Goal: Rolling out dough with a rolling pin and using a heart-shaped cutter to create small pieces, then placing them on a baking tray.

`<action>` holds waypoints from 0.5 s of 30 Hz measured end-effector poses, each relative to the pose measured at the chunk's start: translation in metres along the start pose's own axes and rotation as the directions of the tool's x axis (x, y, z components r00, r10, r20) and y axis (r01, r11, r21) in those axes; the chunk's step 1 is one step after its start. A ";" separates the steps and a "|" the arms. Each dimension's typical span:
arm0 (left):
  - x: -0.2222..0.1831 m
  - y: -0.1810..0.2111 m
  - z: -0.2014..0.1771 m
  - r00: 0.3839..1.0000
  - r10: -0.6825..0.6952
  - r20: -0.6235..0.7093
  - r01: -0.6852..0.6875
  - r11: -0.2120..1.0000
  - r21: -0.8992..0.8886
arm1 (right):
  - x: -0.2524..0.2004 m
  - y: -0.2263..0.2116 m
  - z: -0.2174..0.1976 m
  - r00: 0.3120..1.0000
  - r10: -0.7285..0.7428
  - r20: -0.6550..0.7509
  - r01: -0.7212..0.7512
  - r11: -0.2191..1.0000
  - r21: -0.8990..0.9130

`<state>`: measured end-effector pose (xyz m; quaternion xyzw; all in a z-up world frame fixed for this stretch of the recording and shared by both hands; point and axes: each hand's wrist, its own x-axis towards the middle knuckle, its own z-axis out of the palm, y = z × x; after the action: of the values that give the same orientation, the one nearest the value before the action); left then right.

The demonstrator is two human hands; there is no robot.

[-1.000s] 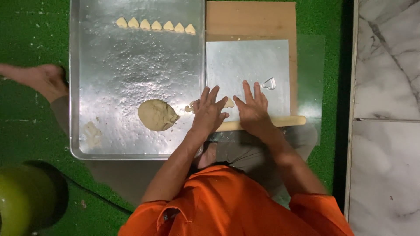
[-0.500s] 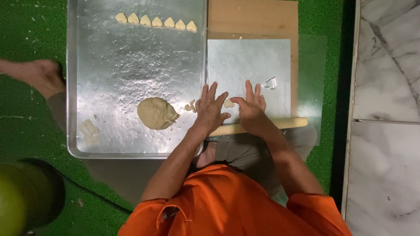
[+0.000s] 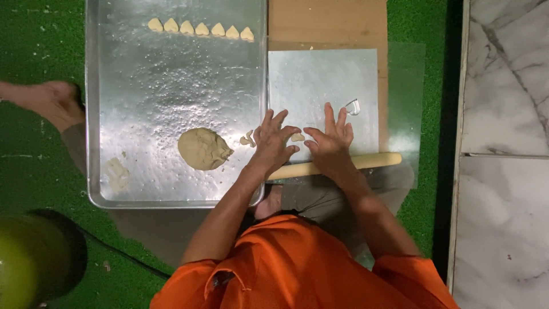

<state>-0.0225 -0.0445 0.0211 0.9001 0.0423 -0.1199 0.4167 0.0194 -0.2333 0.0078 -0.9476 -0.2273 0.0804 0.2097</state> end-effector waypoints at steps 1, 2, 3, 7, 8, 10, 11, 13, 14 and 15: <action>0.001 -0.003 0.002 1.000 0.000 0.000 0.000 1.000 0.000 | 0.000 -0.001 0.002 1.000 0.000 0.000 0.000 1.000 0.000; 0.001 -0.005 0.004 0.999 0.036 -0.028 -0.036 0.999 -0.003 | 0.001 -0.002 0.004 1.000 0.005 -0.019 -0.005 1.000 -0.002; 0.002 -0.008 0.005 0.996 0.073 -0.055 -0.074 0.997 -0.005 | 0.002 -0.003 0.006 0.999 0.010 -0.039 -0.011 1.000 -0.005; 0.011 -0.027 0.023 0.988 0.101 -0.116 -0.104 0.995 -0.013 | 0.003 0.001 0.015 0.997 0.025 -0.067 -0.025 1.000 -0.006; 0.013 -0.028 0.024 0.985 0.108 -0.132 -0.111 0.994 -0.010 | 0.003 0.000 0.016 0.996 0.024 -0.088 -0.026 1.000 -0.013; 0.014 -0.023 0.021 0.982 0.117 -0.151 -0.119 0.993 -0.007 | 0.000 0.000 0.012 0.994 0.022 -0.110 -0.025 0.999 -0.021; 0.014 -0.019 0.015 0.987 0.075 -0.142 -0.088 0.992 -0.089 | -0.002 -0.001 0.008 0.989 -0.027 -0.143 0.015 0.997 -0.079; 0.014 -0.018 0.007 0.991 0.036 -0.131 -0.058 0.984 -0.170 | -0.008 0.004 -0.001 0.981 -0.077 -0.177 0.053 0.989 -0.138; 0.015 -0.021 0.004 0.991 0.006 -0.136 -0.041 0.967 -0.253 | -0.013 0.009 -0.006 0.983 -0.123 -0.138 0.103 0.985 -0.138; 0.014 -0.024 0.002 0.990 -0.027 -0.141 -0.022 0.942 -0.335 | -0.017 0.014 -0.012 0.980 -0.171 -0.096 0.158 0.978 -0.137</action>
<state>-0.0130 -0.0306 -0.0011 0.8222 0.0931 -0.0462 0.5596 0.0131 -0.2564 0.0134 -0.9400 -0.2981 -0.0033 0.1662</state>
